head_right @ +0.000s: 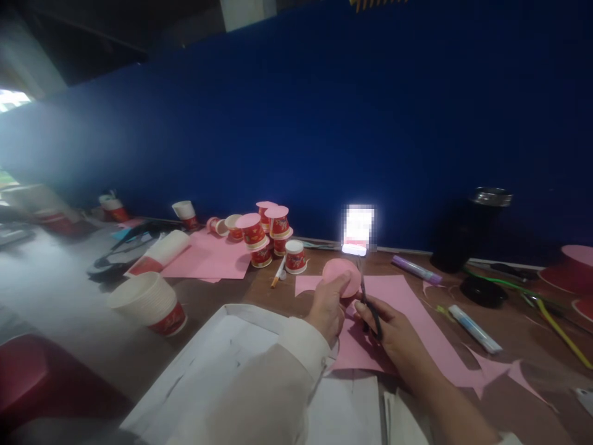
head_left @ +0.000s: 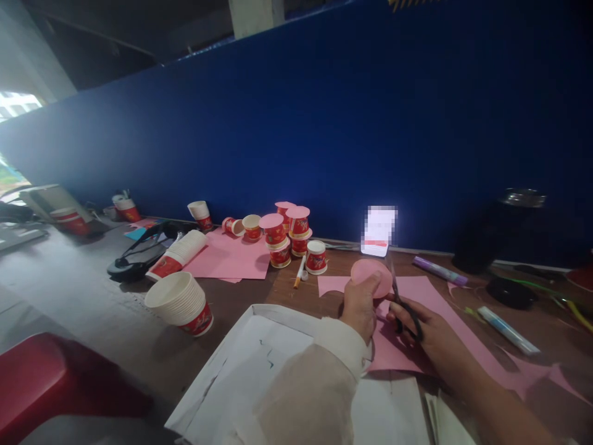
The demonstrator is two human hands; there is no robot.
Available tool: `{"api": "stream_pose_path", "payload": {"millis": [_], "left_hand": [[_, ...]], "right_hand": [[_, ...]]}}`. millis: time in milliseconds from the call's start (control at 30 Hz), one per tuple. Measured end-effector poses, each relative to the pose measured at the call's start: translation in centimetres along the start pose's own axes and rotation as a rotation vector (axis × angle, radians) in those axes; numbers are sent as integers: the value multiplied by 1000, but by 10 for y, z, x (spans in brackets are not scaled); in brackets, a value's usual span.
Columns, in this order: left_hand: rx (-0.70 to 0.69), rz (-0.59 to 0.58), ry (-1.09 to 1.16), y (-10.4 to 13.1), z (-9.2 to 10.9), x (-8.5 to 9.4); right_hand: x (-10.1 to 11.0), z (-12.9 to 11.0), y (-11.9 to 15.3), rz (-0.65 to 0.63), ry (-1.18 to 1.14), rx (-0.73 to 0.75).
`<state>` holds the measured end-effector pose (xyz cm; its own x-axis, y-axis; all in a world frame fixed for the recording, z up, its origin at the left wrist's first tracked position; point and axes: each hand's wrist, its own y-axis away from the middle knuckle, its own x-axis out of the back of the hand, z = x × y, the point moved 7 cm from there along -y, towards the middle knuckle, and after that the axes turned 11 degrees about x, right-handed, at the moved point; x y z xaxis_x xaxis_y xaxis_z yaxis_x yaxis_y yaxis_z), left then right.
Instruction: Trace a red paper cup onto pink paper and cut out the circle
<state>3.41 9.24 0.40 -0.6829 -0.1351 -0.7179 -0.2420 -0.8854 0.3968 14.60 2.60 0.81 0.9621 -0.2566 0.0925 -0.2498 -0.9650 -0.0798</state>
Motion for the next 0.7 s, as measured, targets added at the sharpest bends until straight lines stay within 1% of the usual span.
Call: {"api": "stream_pose_path", "payload": {"millis": [100,367,533,633,700], "left_hand": [[-10,-5,13,0,-1,1],[21,0,67,-2,-5,3],[79,41,108,-2,-8,5],[64,62,151,-5,-10,6],[82,115,179,-6,-13,9]], "right_hand": [[0,1,0,-18,29,-16],[0,-6,-1,-44,122,25],[0,0,-5,-92,161,75],[-1,6,-7,-140,190,76],[-2,6,-8,-151,199,77]]}}
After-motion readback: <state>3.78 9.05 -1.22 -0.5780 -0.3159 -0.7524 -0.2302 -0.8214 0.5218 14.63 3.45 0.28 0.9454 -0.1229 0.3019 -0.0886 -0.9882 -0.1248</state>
